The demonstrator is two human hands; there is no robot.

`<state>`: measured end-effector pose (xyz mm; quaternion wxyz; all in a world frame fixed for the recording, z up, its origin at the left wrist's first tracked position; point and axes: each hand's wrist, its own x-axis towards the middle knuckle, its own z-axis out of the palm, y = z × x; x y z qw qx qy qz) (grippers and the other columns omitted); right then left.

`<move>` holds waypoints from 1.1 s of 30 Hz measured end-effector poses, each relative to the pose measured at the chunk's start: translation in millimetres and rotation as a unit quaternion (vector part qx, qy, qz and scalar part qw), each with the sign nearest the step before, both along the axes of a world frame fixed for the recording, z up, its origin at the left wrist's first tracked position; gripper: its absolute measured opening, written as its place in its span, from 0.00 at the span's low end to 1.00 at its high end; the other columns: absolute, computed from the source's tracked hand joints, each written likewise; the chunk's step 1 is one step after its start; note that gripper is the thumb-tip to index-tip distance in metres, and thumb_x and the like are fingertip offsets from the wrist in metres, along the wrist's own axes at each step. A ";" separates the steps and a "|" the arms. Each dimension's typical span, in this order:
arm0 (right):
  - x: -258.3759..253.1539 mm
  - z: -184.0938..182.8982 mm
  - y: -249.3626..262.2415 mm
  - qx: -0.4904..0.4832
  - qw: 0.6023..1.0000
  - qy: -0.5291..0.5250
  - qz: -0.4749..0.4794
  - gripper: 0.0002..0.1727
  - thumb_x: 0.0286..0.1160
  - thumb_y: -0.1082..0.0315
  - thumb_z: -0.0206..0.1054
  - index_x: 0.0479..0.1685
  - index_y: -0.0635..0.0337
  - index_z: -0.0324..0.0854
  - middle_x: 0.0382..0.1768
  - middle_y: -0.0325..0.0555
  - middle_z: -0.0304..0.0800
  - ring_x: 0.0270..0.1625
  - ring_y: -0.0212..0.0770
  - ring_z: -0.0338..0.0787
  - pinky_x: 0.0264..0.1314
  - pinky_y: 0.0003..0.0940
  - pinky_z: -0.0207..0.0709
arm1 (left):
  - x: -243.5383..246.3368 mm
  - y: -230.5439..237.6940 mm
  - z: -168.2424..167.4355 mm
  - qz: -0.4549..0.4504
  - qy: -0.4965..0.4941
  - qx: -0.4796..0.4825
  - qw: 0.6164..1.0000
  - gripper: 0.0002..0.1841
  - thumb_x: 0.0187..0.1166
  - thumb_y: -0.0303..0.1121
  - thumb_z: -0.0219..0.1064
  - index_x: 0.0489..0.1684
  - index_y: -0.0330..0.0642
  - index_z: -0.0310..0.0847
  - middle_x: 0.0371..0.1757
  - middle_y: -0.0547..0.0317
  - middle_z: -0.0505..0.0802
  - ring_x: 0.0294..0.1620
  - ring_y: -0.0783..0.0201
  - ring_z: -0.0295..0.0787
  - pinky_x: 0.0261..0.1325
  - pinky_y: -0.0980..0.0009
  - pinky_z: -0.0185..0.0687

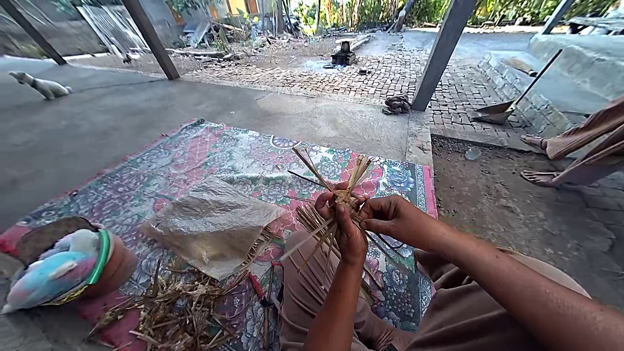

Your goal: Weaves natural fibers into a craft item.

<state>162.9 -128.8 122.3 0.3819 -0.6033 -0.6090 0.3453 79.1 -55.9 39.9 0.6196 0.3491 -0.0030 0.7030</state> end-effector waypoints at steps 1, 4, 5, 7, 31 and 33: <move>-1.0 0.1 -0.1 0.001 1.000 0.005 0.001 0.05 0.76 0.70 0.69 0.32 0.58 0.82 0.23 0.31 0.79 0.26 0.22 0.76 0.32 0.18 0.71 | 0.4 1.1 -1.7 0.003 -0.006 0.008 1.000 0.20 0.83 0.51 0.65 0.66 0.56 0.67 0.62 0.53 0.87 0.46 0.62 0.91 0.51 0.66 0.90; -3.8 -2.4 0.3 -0.001 1.000 0.003 -0.001 0.05 0.74 0.72 0.67 0.30 0.57 0.81 0.22 0.30 0.77 0.24 0.21 0.74 0.29 0.18 0.67 | -0.2 0.4 -1.3 0.008 -0.013 0.028 1.000 0.15 0.83 0.47 0.66 0.60 0.57 0.74 0.62 0.54 0.87 0.46 0.62 0.92 0.52 0.65 0.91; -4.3 -4.2 0.6 0.001 1.000 -0.002 -0.003 0.06 0.75 0.71 0.67 0.30 0.57 0.82 0.21 0.30 0.77 0.24 0.21 0.74 0.29 0.18 0.67 | -0.6 0.2 -0.7 0.010 -0.014 0.028 0.999 0.14 0.83 0.47 0.66 0.59 0.57 0.75 0.62 0.54 0.87 0.46 0.61 0.92 0.52 0.65 0.91; -4.6 -6.6 0.7 0.007 1.000 -0.010 0.003 0.07 0.78 0.68 0.67 0.32 0.56 0.82 0.22 0.30 0.77 0.24 0.20 0.73 0.29 0.18 0.66 | -1.6 1.9 -0.6 0.015 -0.018 0.029 0.999 0.15 0.84 0.47 0.65 0.60 0.55 0.73 0.62 0.51 0.88 0.45 0.60 0.92 0.51 0.65 0.90; 14.9 12.8 -7.4 0.030 0.988 -0.148 -0.010 0.17 0.84 0.54 0.66 0.55 0.56 0.90 0.31 0.33 0.88 0.31 0.22 0.81 0.39 0.24 0.78 | -15.1 32.3 -4.3 -0.185 0.041 0.016 0.982 0.24 0.78 0.62 0.62 0.54 0.52 0.80 0.56 0.50 0.93 0.45 0.59 0.95 0.49 0.65 0.92; 18.7 16.8 -8.6 0.099 0.970 -0.204 -0.082 0.14 0.83 0.56 0.67 0.47 0.55 0.92 0.35 0.37 0.92 0.34 0.27 0.86 0.42 0.31 0.83 | -23.5 39.7 -5.1 -0.248 0.061 0.013 0.967 0.28 0.77 0.64 0.63 0.60 0.51 0.81 0.58 0.48 0.94 0.47 0.56 0.96 0.51 0.61 0.93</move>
